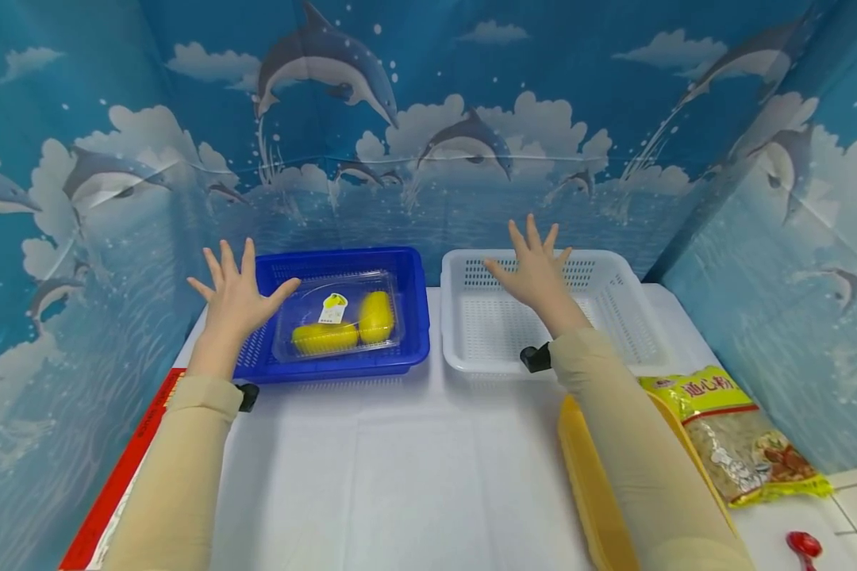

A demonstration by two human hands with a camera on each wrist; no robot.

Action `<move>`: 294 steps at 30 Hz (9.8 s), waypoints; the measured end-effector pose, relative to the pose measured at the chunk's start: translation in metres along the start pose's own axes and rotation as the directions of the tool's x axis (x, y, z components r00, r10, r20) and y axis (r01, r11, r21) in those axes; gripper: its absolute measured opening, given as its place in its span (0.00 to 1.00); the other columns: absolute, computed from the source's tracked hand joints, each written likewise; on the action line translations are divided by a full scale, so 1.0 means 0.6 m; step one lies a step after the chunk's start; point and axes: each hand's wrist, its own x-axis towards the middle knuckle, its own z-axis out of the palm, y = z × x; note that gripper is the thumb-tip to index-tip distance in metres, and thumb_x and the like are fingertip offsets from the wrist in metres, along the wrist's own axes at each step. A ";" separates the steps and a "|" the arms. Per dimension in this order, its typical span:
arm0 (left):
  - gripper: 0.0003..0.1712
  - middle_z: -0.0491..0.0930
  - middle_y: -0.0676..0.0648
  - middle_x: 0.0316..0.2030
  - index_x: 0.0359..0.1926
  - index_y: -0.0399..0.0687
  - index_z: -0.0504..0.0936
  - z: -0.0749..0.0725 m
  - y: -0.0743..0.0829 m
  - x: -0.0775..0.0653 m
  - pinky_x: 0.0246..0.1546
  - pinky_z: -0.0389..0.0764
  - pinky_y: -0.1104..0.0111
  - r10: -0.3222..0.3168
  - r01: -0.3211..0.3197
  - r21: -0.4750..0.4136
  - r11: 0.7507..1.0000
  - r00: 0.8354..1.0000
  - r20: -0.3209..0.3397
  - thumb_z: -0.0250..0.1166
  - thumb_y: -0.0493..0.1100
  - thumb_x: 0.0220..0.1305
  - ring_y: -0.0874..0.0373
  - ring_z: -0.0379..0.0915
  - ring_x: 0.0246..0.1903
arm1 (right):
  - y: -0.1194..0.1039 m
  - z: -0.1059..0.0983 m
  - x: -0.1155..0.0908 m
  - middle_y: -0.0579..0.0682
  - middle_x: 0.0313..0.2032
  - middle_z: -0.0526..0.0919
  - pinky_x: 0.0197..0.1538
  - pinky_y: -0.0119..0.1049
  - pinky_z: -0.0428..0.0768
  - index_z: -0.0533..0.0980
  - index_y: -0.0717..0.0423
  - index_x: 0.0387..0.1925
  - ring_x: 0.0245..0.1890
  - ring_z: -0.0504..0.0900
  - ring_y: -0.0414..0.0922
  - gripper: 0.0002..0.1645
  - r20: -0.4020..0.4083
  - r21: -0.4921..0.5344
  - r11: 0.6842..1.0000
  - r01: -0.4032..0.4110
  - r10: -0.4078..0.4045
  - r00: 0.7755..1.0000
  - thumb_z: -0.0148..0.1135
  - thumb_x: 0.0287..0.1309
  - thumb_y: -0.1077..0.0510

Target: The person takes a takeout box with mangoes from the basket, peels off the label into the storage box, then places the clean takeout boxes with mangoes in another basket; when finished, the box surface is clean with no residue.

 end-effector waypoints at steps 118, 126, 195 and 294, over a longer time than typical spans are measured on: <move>0.68 0.36 0.21 0.73 0.76 0.36 0.31 0.027 -0.141 -0.108 0.66 0.52 0.31 -0.106 0.216 -0.216 0.952 0.896 0.430 0.63 0.69 0.60 0.23 0.35 0.71 | 0.008 -0.029 -0.358 0.64 0.52 0.69 0.50 0.40 0.86 0.58 0.72 0.62 0.44 0.82 0.48 0.32 0.470 0.732 0.576 -0.364 -0.040 0.882 0.55 0.70 0.52; 0.67 0.33 0.22 0.73 0.76 0.38 0.29 0.027 -0.144 -0.113 0.66 0.52 0.30 -0.106 0.231 -0.236 0.944 0.890 0.444 0.64 0.67 0.61 0.24 0.32 0.72 | 0.026 0.025 -0.448 0.57 0.43 0.72 0.44 0.37 0.86 0.61 0.71 0.57 0.39 0.82 0.44 0.27 0.461 0.710 0.578 -0.403 0.051 0.886 0.56 0.68 0.56; 0.39 0.70 0.38 0.61 0.71 0.49 0.64 0.204 0.095 -0.306 0.43 0.86 0.66 0.157 0.244 -0.742 0.624 0.891 0.425 0.70 0.44 0.62 0.51 0.75 0.50 | 0.027 0.093 -0.415 0.57 0.34 0.74 0.39 0.44 0.88 0.54 0.77 0.63 0.31 0.85 0.49 0.39 0.626 0.591 0.639 -0.492 0.022 0.780 0.61 0.66 0.54; 0.42 0.73 0.39 0.54 0.74 0.55 0.62 0.194 0.112 -0.298 0.39 0.87 0.66 0.108 0.253 -0.692 0.677 0.895 0.433 0.70 0.41 0.61 0.51 0.75 0.47 | 0.134 -0.036 -0.301 0.58 0.42 0.80 0.40 0.35 0.87 0.74 0.65 0.48 0.34 0.83 0.39 0.17 0.343 0.545 0.819 -0.177 -0.025 0.939 0.63 0.65 0.56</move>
